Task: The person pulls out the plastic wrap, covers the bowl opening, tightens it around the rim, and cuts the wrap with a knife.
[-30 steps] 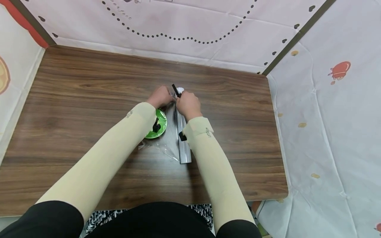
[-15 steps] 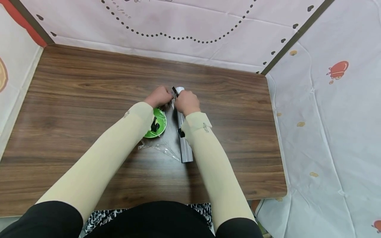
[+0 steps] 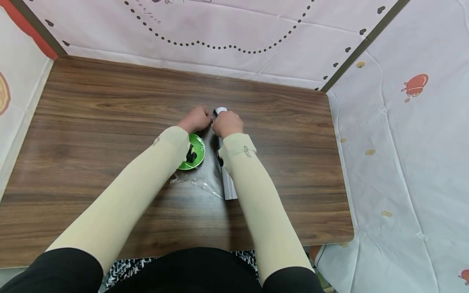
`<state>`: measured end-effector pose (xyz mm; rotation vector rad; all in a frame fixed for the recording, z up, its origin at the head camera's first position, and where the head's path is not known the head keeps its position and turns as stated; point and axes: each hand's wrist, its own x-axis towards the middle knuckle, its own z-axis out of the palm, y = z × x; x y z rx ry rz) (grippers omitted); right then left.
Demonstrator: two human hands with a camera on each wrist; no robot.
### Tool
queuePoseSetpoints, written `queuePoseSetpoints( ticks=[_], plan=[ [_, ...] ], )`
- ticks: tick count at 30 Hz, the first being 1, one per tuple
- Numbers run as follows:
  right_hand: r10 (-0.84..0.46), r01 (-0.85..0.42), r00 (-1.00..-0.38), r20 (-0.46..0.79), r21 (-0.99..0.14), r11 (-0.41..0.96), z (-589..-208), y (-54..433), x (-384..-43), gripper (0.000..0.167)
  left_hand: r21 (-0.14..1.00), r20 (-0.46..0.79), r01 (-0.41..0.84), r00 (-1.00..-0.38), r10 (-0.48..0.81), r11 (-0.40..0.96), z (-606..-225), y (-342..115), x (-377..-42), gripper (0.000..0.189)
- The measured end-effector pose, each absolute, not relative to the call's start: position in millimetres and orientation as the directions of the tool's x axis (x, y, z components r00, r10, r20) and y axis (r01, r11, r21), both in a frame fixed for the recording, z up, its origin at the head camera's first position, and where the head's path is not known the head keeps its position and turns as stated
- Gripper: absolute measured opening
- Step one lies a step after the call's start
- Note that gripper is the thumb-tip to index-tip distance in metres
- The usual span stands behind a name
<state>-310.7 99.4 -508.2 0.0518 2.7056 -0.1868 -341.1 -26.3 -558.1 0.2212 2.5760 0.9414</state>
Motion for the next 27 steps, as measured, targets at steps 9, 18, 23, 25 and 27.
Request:
queuePoseSetpoints(
  ticks=[9, 18, 23, 25, 27],
  plan=[
    [0.022, 0.060, -0.906, -0.423, -0.076, 0.995, -505, 92, -307, 0.026, 0.630, -0.263, 0.063, -0.921, 0.288, 0.774, -561, -25, -343, 0.027],
    [0.014, 0.060, -0.862, -0.508, -0.075, 0.995, -496, 91, -306, 0.028, 0.614, -0.243, 0.123, -0.910, 0.335, 0.779, -561, -24, -345, 0.026],
    [-0.007, 0.032, -0.849, -0.528, -0.065, 0.997, -492, 92, -305, 0.028, 0.605, -0.258, 0.127, -0.903, 0.344, 0.786, -563, -23, -345, 0.026],
    [-0.018, 0.021, -0.842, -0.539, -0.067, 0.998, -491, 92, -305, 0.027, 0.598, -0.262, 0.133, -0.900, 0.350, 0.791, -564, -22, -346, 0.026],
    [-0.031, 0.012, -0.834, -0.550, -0.074, 0.997, -490, 93, -304, 0.026, 0.586, -0.259, 0.148, -0.897, 0.357, 0.797, -564, -22, -346, 0.027]
  ],
)
